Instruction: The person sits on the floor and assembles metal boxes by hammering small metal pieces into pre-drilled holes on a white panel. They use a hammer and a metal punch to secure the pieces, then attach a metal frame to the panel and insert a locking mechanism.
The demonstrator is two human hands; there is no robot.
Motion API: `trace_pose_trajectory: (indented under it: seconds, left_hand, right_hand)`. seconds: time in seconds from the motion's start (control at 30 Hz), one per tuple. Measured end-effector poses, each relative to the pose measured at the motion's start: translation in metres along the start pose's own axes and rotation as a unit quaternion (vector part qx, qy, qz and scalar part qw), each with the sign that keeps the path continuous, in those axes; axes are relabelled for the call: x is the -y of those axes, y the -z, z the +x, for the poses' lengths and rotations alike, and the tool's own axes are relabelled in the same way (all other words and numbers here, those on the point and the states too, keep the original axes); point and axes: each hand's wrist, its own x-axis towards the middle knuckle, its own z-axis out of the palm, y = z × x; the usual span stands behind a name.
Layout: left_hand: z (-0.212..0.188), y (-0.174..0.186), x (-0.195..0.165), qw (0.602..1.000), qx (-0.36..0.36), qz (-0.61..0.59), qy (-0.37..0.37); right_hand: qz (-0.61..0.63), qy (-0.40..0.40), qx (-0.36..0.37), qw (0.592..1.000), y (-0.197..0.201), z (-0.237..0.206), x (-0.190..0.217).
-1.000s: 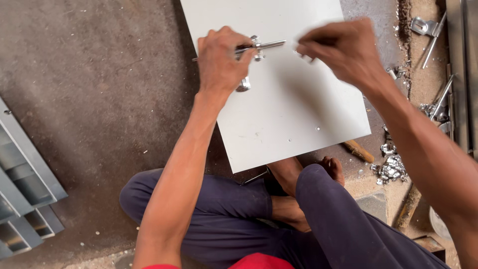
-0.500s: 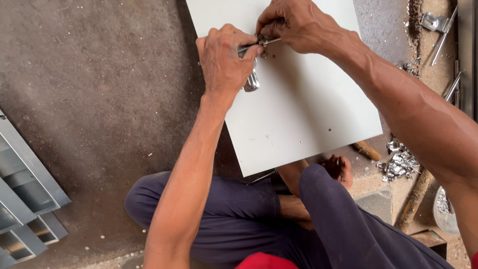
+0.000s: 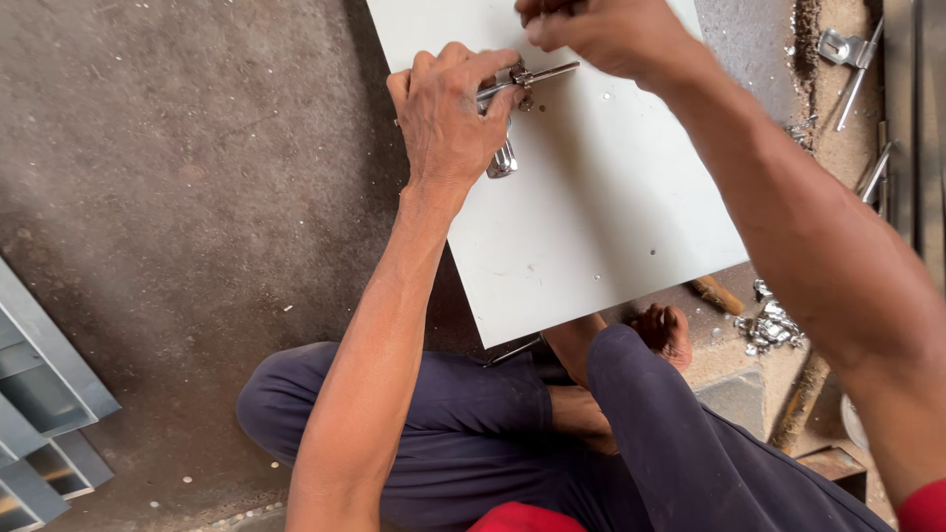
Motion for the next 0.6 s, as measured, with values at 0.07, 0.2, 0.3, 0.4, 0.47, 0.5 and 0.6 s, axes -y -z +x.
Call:
trace_pose_trajectory:
  seconds: [0.07,0.2,0.3,0.4,0.47,0.5,0.6]
  left_hand:
    - [0.0,0.001,0.0,1.0,-0.006,0.01,-0.024]
    - [0.0,0.003,0.001,1.0,0.012,0.014,-0.002]
    - [0.0,0.003,0.002,1.0,0.005,0.011,-0.014]
    - [0.0,0.002,0.005,1.0,0.005,-0.002,-0.014]
    - [0.0,0.002,0.005,1.0,0.001,-0.011,-0.011]
    - [0.0,0.002,0.006,1.0,0.0,-0.011,-0.012]
    - [0.002,0.002,0.006,1.0,0.006,-0.012,-0.009]
  right_hand:
    - [0.077,0.044,-0.025,0.996,0.004,-0.011,-0.006]
    - [0.059,0.017,-0.077,0.995,-0.005,-0.035,-0.014]
    - [0.07,-0.045,-0.08,0.993,-0.02,-0.048,-0.013]
    - [0.05,-0.092,-0.098,0.99,-0.031,-0.056,-0.008]
    - [0.054,-0.088,-0.104,0.989,-0.034,-0.06,-0.006]
    - [0.074,-0.068,-0.097,0.99,-0.034,-0.062,-0.006]
    - [0.168,-0.027,-0.089,0.981,-0.034,-0.066,-0.008]
